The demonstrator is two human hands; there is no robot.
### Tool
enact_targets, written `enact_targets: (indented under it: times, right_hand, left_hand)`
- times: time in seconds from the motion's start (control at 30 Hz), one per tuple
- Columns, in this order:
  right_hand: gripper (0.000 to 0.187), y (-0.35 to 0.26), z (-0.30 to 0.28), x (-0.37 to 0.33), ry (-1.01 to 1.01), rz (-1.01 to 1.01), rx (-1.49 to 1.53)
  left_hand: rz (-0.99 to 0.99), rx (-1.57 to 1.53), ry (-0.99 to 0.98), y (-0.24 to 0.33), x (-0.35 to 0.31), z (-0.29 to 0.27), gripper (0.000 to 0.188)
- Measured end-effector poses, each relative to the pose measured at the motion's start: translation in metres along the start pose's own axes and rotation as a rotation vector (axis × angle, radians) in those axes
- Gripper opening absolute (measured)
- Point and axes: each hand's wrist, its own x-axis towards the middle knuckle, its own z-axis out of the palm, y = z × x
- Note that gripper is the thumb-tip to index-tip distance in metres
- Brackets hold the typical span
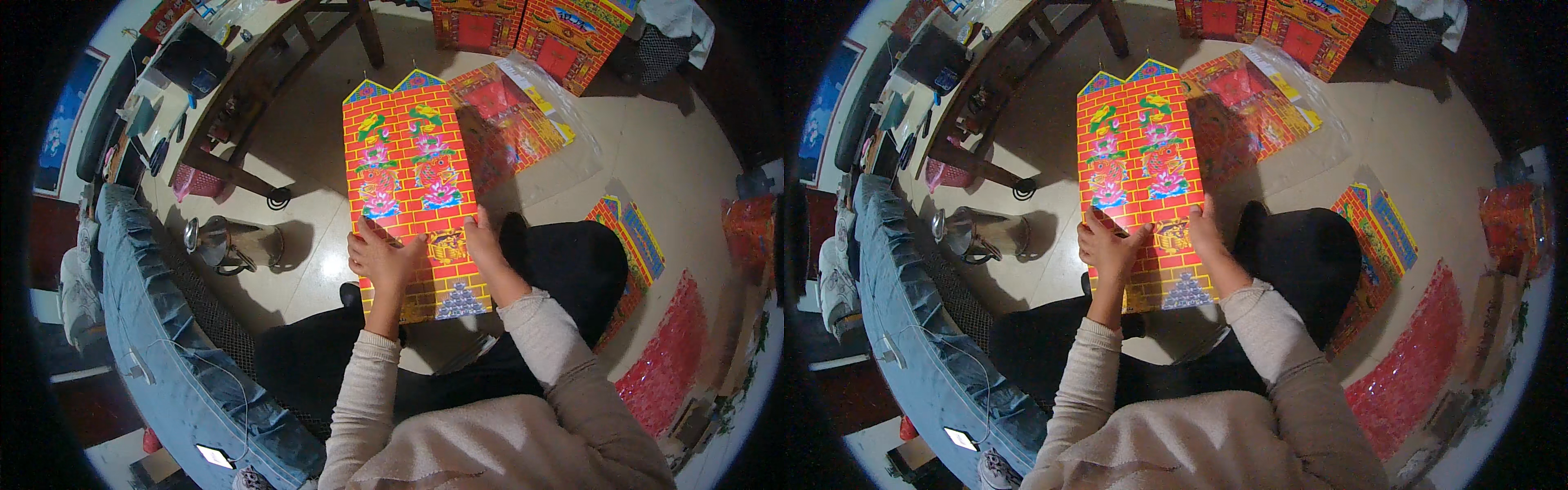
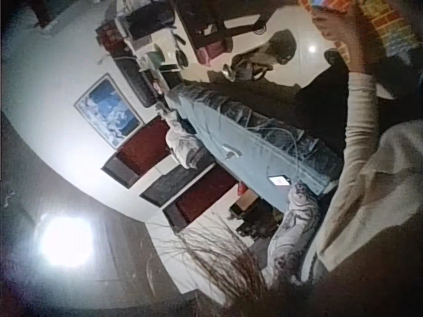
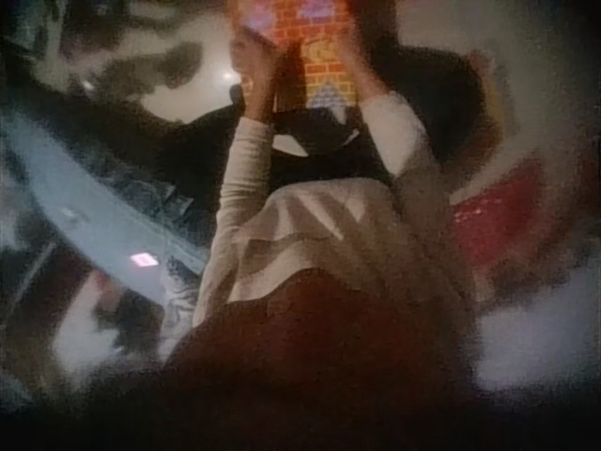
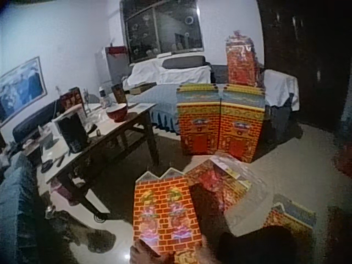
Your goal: The person sits on the floor and assembles colorful printed cardboard boxes by folding flaps and securing them with adhesive tape. They handle multiple flat-packed units, fold them into rectangular shapes, and stack the finished boxes.
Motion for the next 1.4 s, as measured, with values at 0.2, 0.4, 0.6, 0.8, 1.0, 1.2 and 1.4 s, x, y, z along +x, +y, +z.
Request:
enact_targets:
  times: [0.2,0.4,0.6,0.8,1.0,1.2,1.4]
  right_hand:
    - [0.067,0.014,0.019,0.007,0.165,0.039,-0.003]
    - [0.088,-0.026,0.041,-0.036,0.166,-0.015,0.071]
    - [0.097,-0.011,0.041,-0.029,0.275,-0.083,-0.126]
    - [0.093,-0.051,0.045,-0.066,0.209,-0.089,-0.072]
    - [0.077,-0.027,0.039,-0.059,0.067,-0.245,0.388]
    - [0.036,-0.147,-0.104,-0.14,-0.255,-0.567,0.496]
    - [0.033,-0.021,-0.256,-0.045,0.24,-0.22,0.226]
  left_hand:
    - [0.013,-0.004,0.02,0.003,-0.003,0.0,0.119]
    - [0.023,-0.014,0.076,-0.008,-0.005,0.003,0.115]
    - [0.016,-0.048,0.04,0.006,-0.008,0.001,0.116]
    - [-0.03,-0.026,0.041,-0.006,-0.006,-0.004,0.117]
    - [0.011,-0.007,0.054,0.007,-0.006,0.009,0.116]
    - [0.008,0.071,0.119,-0.024,0.002,0.02,0.118]
    - [0.064,0.107,0.136,-0.018,0.001,0.022,0.118]
